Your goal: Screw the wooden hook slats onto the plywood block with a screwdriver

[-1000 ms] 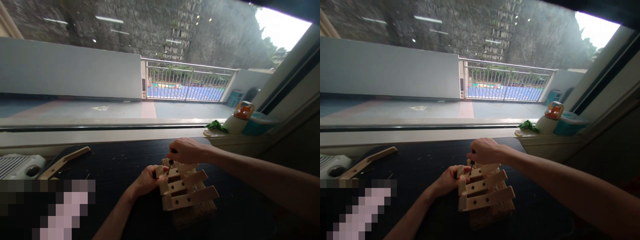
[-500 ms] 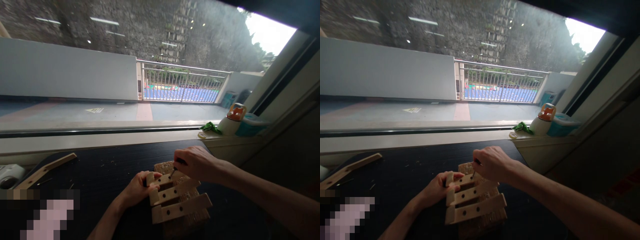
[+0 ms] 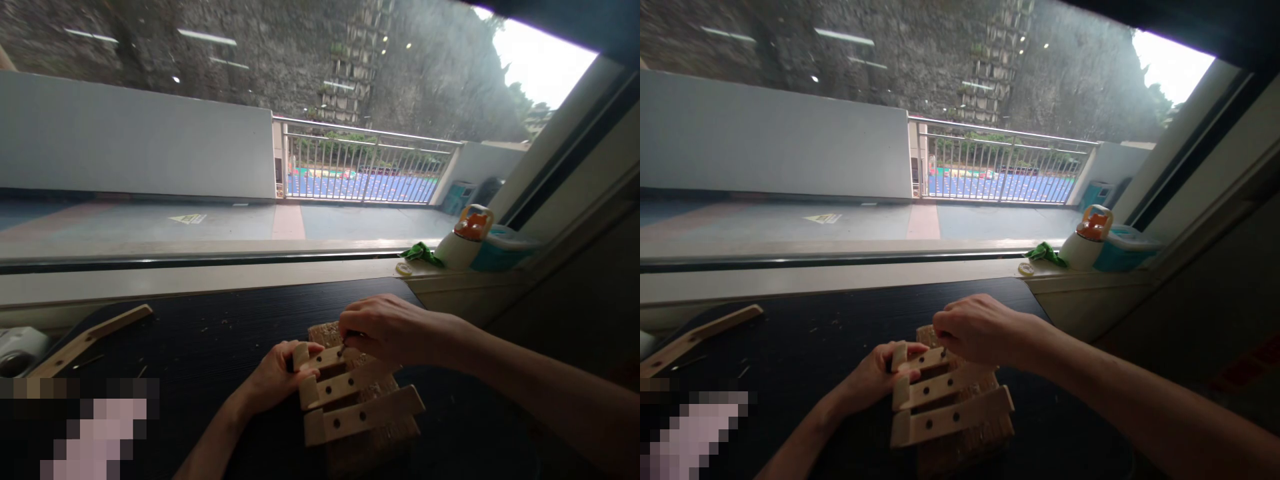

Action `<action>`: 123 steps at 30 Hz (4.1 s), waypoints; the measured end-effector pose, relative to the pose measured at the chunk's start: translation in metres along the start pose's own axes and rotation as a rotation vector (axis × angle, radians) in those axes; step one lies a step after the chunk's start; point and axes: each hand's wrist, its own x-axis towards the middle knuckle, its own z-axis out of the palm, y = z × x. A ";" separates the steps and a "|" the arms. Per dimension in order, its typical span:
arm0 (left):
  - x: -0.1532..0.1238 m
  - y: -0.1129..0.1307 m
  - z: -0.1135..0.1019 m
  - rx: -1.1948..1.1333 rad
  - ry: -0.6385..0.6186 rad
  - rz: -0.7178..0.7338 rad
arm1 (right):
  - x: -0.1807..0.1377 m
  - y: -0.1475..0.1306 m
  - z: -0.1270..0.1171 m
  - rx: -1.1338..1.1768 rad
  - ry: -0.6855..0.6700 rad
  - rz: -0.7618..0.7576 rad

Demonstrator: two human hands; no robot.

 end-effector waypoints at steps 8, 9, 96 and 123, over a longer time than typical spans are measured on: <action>0.000 0.000 0.002 -0.029 0.006 -0.016 | 0.011 -0.001 0.004 -0.084 -0.044 0.048; 0.000 0.000 0.003 -0.039 0.001 -0.014 | 0.013 -0.002 0.007 -0.111 -0.021 0.086; -0.004 0.003 -0.002 -0.305 -0.112 0.056 | 0.033 -0.027 0.003 -0.139 0.063 0.035; -0.003 0.002 -0.001 -0.220 -0.070 -0.005 | 0.038 -0.028 -0.007 -0.076 -0.077 -0.226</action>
